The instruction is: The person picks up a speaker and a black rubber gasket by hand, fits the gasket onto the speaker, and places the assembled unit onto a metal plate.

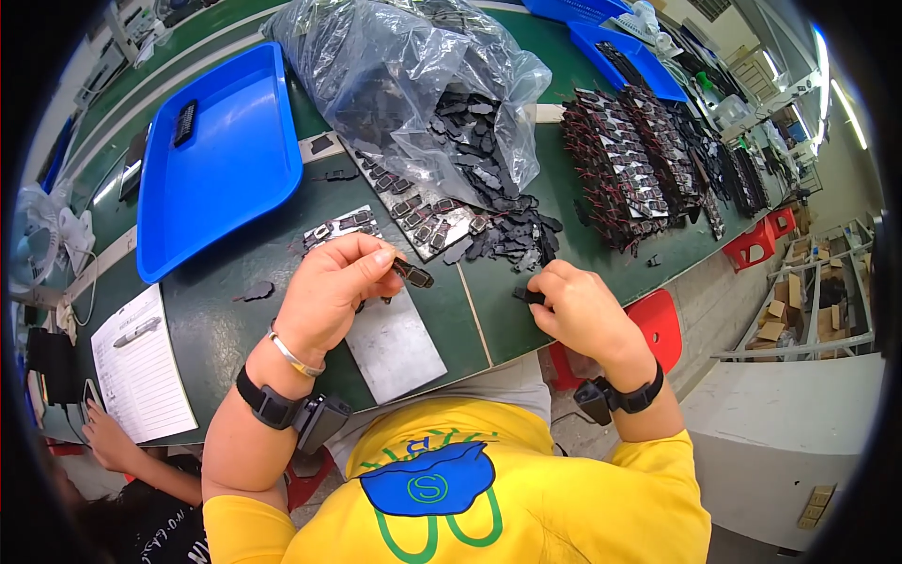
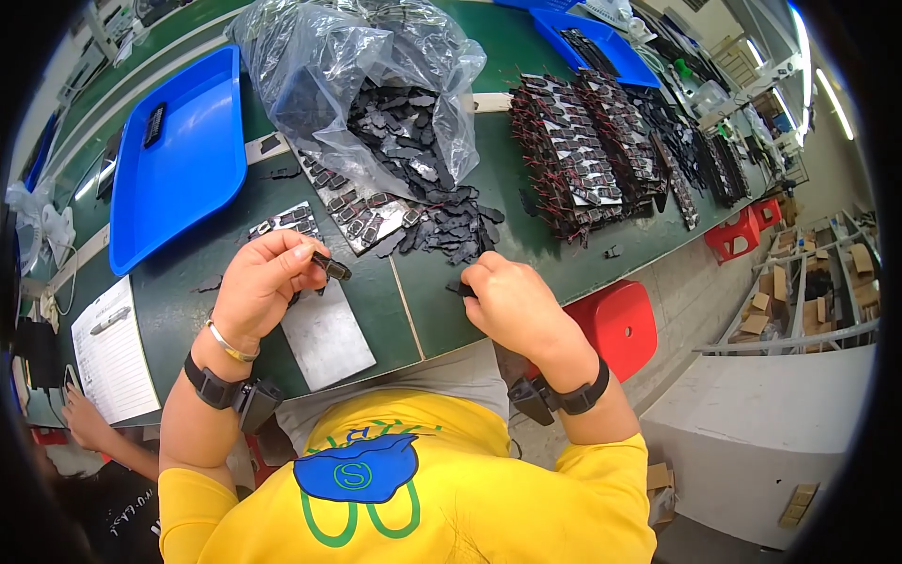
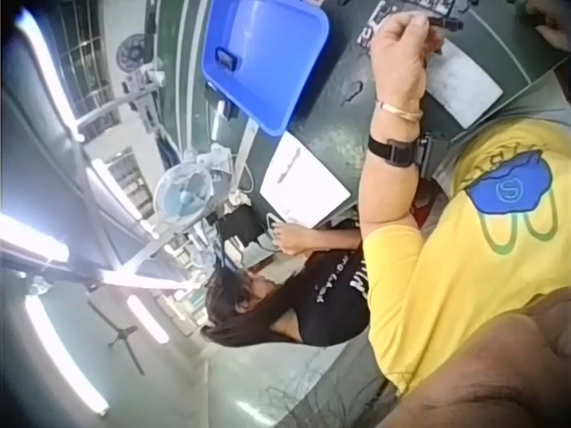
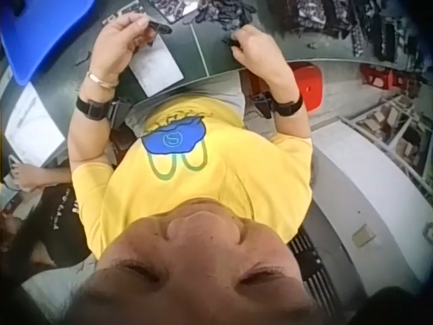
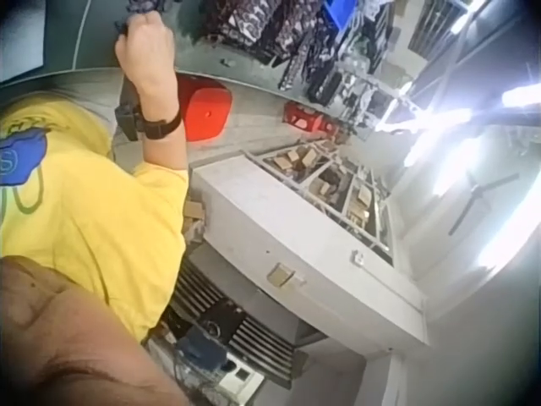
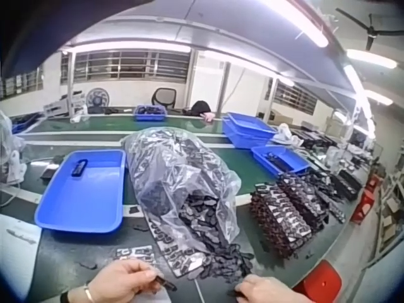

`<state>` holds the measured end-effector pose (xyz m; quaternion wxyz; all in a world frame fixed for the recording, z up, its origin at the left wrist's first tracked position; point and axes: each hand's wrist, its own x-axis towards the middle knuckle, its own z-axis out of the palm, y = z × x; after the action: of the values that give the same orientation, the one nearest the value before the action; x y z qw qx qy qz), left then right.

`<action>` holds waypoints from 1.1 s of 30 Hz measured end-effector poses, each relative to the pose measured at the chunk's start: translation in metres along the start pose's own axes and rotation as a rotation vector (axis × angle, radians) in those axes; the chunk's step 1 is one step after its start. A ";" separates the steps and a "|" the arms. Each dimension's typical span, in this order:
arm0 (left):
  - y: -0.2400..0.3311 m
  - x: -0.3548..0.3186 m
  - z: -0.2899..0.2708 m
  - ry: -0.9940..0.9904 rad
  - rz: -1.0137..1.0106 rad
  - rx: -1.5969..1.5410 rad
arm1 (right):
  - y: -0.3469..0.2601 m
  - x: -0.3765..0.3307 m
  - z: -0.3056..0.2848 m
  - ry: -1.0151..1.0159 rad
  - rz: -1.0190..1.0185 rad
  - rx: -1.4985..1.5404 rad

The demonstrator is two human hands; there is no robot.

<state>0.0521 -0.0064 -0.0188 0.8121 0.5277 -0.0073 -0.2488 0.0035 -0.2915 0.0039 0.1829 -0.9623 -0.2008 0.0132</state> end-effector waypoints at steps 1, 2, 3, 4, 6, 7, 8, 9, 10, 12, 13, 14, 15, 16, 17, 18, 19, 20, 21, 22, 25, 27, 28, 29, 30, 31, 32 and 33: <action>0.000 0.000 0.000 0.002 -0.004 -0.018 | 0.000 0.002 0.001 0.010 -0.007 -0.041; 0.001 0.000 0.001 0.009 -0.004 -0.036 | 0.000 0.005 0.003 0.019 -0.020 -0.080; 0.001 -0.001 0.001 0.019 0.000 -0.032 | 0.000 0.007 0.005 0.028 -0.034 -0.119; 0.002 -0.001 0.001 0.013 -0.010 -0.037 | -0.001 0.008 0.008 0.029 -0.052 -0.114; 0.003 -0.002 0.001 0.005 -0.030 -0.046 | -0.003 0.001 0.016 0.171 -0.007 0.023; 0.004 -0.002 0.002 0.023 -0.020 -0.042 | -0.005 -0.001 0.020 0.240 0.016 0.094; 0.004 -0.002 0.003 0.018 -0.032 -0.048 | -0.008 -0.001 0.024 0.239 -0.002 0.105; 0.003 -0.001 0.005 0.007 -0.048 -0.055 | -0.012 -0.003 0.026 0.251 0.039 0.167; 0.004 -0.001 0.005 -0.006 -0.064 -0.061 | -0.015 -0.004 0.027 0.262 0.082 0.230; 0.004 -0.002 0.004 0.018 -0.057 -0.052 | -0.020 0.000 0.029 0.274 0.123 0.297; 0.004 -0.003 0.004 0.032 -0.054 -0.049 | -0.025 0.004 0.030 0.316 0.079 0.362; 0.004 -0.003 0.004 0.047 -0.050 -0.046 | -0.031 0.009 0.031 0.357 0.034 0.428; 0.004 -0.003 0.005 0.051 -0.050 -0.043 | -0.036 0.014 0.032 0.397 -0.011 0.493; 0.004 -0.003 0.005 0.060 -0.044 -0.049 | -0.041 0.018 0.031 0.397 -0.014 0.497; 0.004 -0.003 0.005 0.066 -0.040 -0.057 | -0.047 0.021 0.029 0.396 -0.040 0.557; 0.004 -0.003 0.005 0.072 -0.036 -0.066 | -0.053 0.024 0.027 0.394 -0.067 0.616; 0.004 -0.003 0.005 0.074 -0.036 -0.067 | -0.057 0.028 0.027 0.390 -0.095 0.674; 0.005 -0.003 0.005 0.074 -0.047 -0.054 | -0.059 0.031 0.030 0.387 -0.095 0.675; 0.006 -0.003 0.005 0.073 -0.056 -0.042 | -0.061 0.034 0.034 0.369 -0.068 0.865; 0.006 -0.004 0.005 0.074 -0.067 -0.033 | -0.062 0.037 0.039 0.346 -0.037 1.054; 0.008 -0.007 0.009 0.095 -0.039 0.050 | -0.061 0.039 0.048 0.281 0.041 1.315; 0.008 -0.009 0.011 0.111 -0.027 0.082 | -0.060 0.037 0.053 0.221 0.134 1.463; 0.007 -0.009 0.011 0.112 -0.019 0.127 | -0.061 0.037 0.056 0.208 0.139 1.457; 0.006 -0.009 0.012 0.115 -0.010 0.170 | -0.062 0.036 0.059 0.229 0.136 1.463; 0.005 -0.009 0.012 0.117 -0.002 0.213 | -0.063 0.036 0.062 0.251 0.133 1.468; 0.006 -0.010 0.013 0.124 -0.004 0.198 | -0.065 0.036 0.064 0.272 0.130 1.472; 0.007 -0.010 0.014 0.130 0.010 0.254 | -0.065 0.036 0.067 0.255 0.134 1.468; 0.008 -0.011 0.014 0.136 0.024 0.309 | -0.066 0.036 0.069 0.265 0.136 1.469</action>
<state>0.0417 -0.0114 -0.0026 0.7227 0.6620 0.0032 -0.1989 0.0042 -0.1972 -0.0350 0.7996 -0.5965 -0.0568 0.0393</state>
